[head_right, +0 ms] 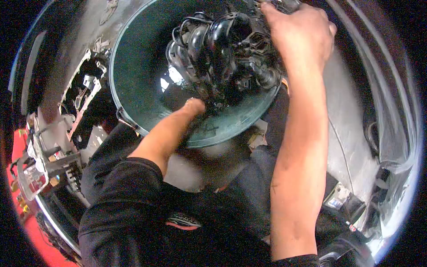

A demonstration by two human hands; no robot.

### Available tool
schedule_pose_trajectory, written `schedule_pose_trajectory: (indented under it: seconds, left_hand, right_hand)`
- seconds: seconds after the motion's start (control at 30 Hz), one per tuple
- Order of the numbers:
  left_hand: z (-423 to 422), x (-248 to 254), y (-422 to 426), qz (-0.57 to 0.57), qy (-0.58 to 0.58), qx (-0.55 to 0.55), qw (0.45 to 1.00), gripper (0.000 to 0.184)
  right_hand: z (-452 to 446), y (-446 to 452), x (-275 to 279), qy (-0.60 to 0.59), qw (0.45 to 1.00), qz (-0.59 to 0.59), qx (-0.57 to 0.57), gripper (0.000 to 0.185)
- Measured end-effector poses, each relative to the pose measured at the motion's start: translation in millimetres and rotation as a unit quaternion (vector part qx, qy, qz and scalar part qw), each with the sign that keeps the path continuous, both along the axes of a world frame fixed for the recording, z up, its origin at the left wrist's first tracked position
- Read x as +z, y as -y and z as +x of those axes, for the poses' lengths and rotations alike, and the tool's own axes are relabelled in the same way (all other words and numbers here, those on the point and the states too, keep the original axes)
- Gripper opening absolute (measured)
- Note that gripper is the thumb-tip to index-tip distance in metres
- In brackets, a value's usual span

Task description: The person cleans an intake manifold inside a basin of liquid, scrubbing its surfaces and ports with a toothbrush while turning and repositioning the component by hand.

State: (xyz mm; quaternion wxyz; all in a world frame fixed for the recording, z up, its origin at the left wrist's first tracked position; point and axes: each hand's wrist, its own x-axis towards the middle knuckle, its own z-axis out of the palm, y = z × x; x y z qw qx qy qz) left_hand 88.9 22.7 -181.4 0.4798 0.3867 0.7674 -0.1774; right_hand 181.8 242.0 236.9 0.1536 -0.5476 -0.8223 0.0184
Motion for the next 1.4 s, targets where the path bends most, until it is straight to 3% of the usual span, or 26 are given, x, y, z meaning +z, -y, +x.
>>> schedule_pose_trajectory:
  seconds: [0.03, 0.07, 0.1, 0.17, 0.3, 0.43, 0.5, 0.57, 0.67, 0.77, 0.8, 0.83, 0.9, 1.0, 1.13, 1.17, 1.23, 1.3, 1.33, 1.37, 1.4]
  left_hand:
    - [-13.6, 5.7, -1.2, -0.016, 0.049, -0.034, 0.998, 0.036]
    - [-27.9, 2.9, -1.3, -0.052, 0.027, 0.032, 0.998, 0.038]
    - [-40.7, 34.0, -3.2, -0.051, -0.047, 0.055, 0.996, 0.04]
    - [-51.0, 51.6, 16.4, -0.07, -0.118, -0.019, 0.99, 0.039]
    - [-37.7, 45.0, 39.3, -0.1, -0.046, 0.061, 0.992, 0.044]
    - [-43.0, 81.6, 31.1, 0.025, -0.031, 0.098, 0.994, 0.036]
    - [-35.6, 146.7, 34.0, 0.035, -0.019, 0.166, 0.985, 0.034]
    - [-38.8, 127.3, 46.9, 0.09, -0.05, 0.216, 0.971, 0.034]
    - [-25.7, 181.4, 54.5, 0.13, -0.071, 0.38, 0.913, 0.034]
    - [-17.5, 187.0, 53.5, 0.21, -0.056, 0.47, 0.856, 0.033]
    - [-14.5, 186.1, 52.2, 0.262, -0.064, 0.45, 0.851, 0.035]
    - [-18.5, 169.7, 47.6, 0.29, -0.039, 0.437, 0.85, 0.038]
    - [-20.3, 143.6, 35.5, 0.291, 0.087, 0.581, 0.755, 0.038]
    - [-15.7, 101.2, 28.1, 0.418, -0.088, 0.509, 0.747, 0.035]
    - [-15.5, 124.8, 9.9, 0.383, 0.107, 0.727, 0.559, 0.032]
    - [-27.1, 104.0, -1.0, 0.409, 0.064, 0.692, 0.591, 0.031]
    - [-46.2, 117.9, -6.9, 0.382, -0.02, 0.618, 0.687, 0.03]
    - [-33.8, 88.9, -13.5, 0.368, 0.006, 0.607, 0.705, 0.03]
    - [-19.6, 147.7, 1.2, 0.316, 0.038, 0.636, 0.703, 0.031]
    - [-4.2, 169.7, 5.3, 0.312, 0.027, 0.668, 0.675, 0.031]
    - [-8.5, 168.8, 5.9, 0.32, 0.014, 0.648, 0.691, 0.03]
  right_hand:
    - [2.0, 0.4, -0.4, -0.001, 1.0, -0.002, 0.011, 0.072]
    - [2.6, 1.2, -0.8, 0.003, 1.0, -0.006, 0.01, 0.072]
    - [1.8, 1.0, -0.2, 0.003, 1.0, -0.008, 0.009, 0.072]
    - [1.1, 3.4, 1.4, -0.006, 1.0, -0.004, 0.002, 0.069]
    - [-2.8, 9.1, 3.6, -0.037, 0.999, -0.003, 0.005, 0.064]
    - [0.6, 2.9, -0.3, -0.016, 1.0, -0.007, -0.005, 0.064]
    - [-0.3, -1.1, -3.4, -0.02, 1.0, -0.005, -0.009, 0.065]
    - [0.5, -10.9, -5.2, -0.009, 0.999, -0.03, -0.011, 0.07]
    - [-1.8, -14.3, -6.6, -0.009, 1.0, -0.018, -0.014, 0.068]
    - [-2.4, -5.3, -3.5, -0.009, 1.0, -0.015, -0.022, 0.066]
    - [-2.7, -5.1, -3.5, -0.008, 1.0, -0.015, -0.026, 0.065]
    - [-3.2, -5.6, -3.3, -0.008, 0.999, -0.015, -0.03, 0.065]
    - [-2.6, -8.2, -3.6, -0.007, 0.999, -0.023, -0.035, 0.065]
    - [-3.8, -17.4, -6.8, 0.004, 0.999, -0.027, -0.041, 0.067]
    - [-4.9, -28.0, -11.7, 0.037, 0.998, -0.003, -0.049, 0.075]
    - [-2.6, -30.7, -13.2, 0.032, 0.998, 0.004, -0.045, 0.077]
    - [-2.7, -23.9, -13.2, 0.025, 0.999, 0.012, -0.043, 0.079]
    - [-5.5, -15.6, -9.8, 0.025, 0.998, 0.016, -0.047, 0.079]
    - [-3.8, -20.6, -13.7, 0.032, 0.998, 0.034, -0.052, 0.08]
    - [-3.7, -22.0, -14.9, 0.042, 0.997, 0.03, -0.057, 0.08]
    - [-4.1, -22.8, -14.3, 0.046, 0.997, 0.028, -0.063, 0.08]
